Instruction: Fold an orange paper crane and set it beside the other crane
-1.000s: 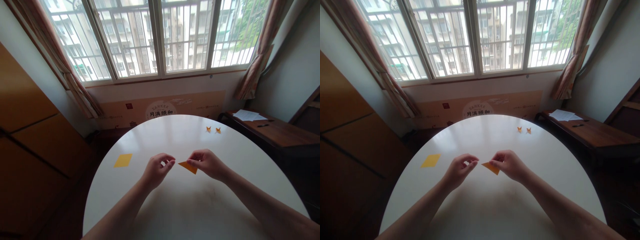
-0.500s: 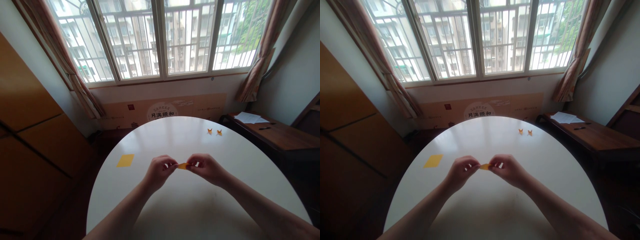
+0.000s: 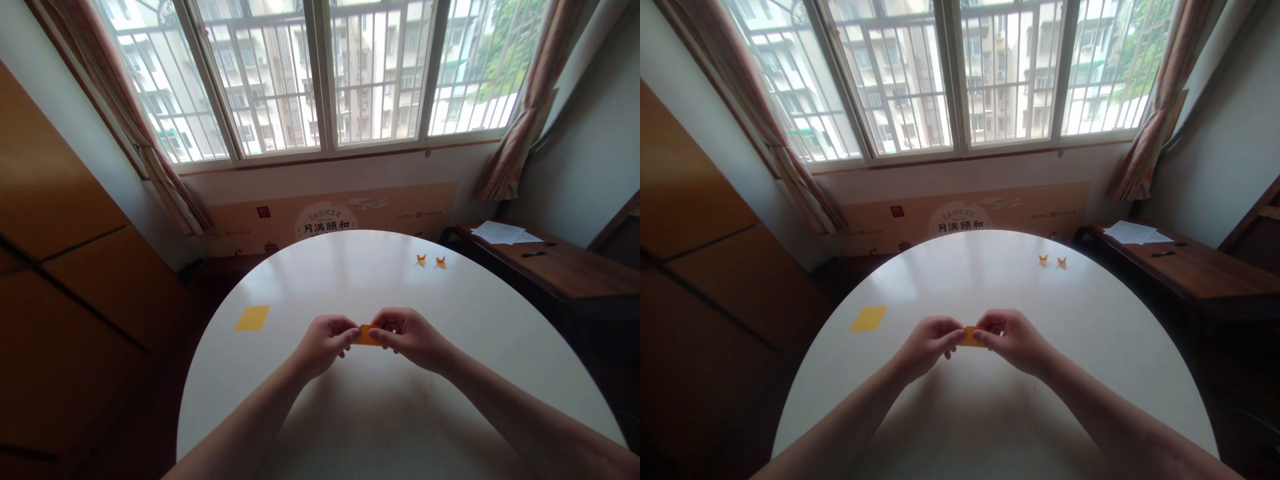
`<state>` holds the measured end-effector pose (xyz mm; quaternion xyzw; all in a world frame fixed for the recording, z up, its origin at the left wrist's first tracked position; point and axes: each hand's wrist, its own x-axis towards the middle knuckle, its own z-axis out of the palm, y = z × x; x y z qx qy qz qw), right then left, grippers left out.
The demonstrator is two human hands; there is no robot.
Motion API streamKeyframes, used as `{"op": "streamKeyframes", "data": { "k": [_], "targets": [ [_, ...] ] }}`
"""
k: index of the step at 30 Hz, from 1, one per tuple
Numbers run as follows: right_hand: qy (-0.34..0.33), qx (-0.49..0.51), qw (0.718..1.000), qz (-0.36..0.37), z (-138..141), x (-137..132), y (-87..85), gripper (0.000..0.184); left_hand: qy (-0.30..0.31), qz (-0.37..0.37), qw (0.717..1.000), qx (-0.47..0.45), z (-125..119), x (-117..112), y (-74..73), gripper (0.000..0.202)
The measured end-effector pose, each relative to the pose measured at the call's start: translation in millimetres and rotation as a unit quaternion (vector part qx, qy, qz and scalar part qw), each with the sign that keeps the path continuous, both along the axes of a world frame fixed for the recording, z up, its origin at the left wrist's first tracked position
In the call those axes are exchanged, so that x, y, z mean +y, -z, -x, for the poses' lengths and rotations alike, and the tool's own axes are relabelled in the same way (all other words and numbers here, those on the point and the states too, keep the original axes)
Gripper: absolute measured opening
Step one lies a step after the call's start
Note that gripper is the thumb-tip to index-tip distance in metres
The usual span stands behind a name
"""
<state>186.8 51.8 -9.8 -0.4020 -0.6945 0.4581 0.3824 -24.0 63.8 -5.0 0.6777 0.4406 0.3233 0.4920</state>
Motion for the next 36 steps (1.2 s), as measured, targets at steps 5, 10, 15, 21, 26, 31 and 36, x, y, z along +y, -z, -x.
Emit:
{"op": "streamKeyframes", "data": {
  "k": [5, 10, 15, 21, 26, 31, 36],
  "targets": [
    [0.006, 0.029, 0.999, -0.015, -10.8, 3.5, -1.2, 0.030, -0.001, 0.103, 0.993, -0.061, 0.0, 3.8, 2.6, 0.033],
    [-0.044, -0.055, 0.990, -0.123, -20.0, 3.9, -5.3, 0.033, 0.035, 0.143, 0.983, -0.108, 3.2, 5.8, 3.0, 0.042],
    [-0.103, -0.076, 0.978, -0.164, -21.3, 1.5, -9.4, 0.043, 0.070, 0.175, 0.974, -0.125, 7.2, 8.0, 3.6, 0.039],
    [-0.108, -0.090, 0.976, -0.166, -21.2, 1.4, -11.2, 0.029, 0.074, 0.177, 0.973, -0.126, 10.2, 11.0, 5.1, 0.040],
    [-0.126, -0.100, 0.972, -0.172, -17.0, -1.8, -11.7, 0.012, 0.080, 0.151, 0.980, -0.102, 10.1, 12.1, 9.4, 0.035],
    [-0.146, -0.131, 0.965, -0.175, -12.8, -5.3, -8.2, 0.014, 0.063, 0.085, 0.993, -0.055, 8.4, 11.6, 13.4, 0.030],
    [-0.160, -0.153, 0.960, -0.173, -10.8, -8.5, -9.1, 0.014, 0.066, 0.070, 0.995, -0.013, 7.0, 10.3, 12.8, 0.024]
  ]
}}
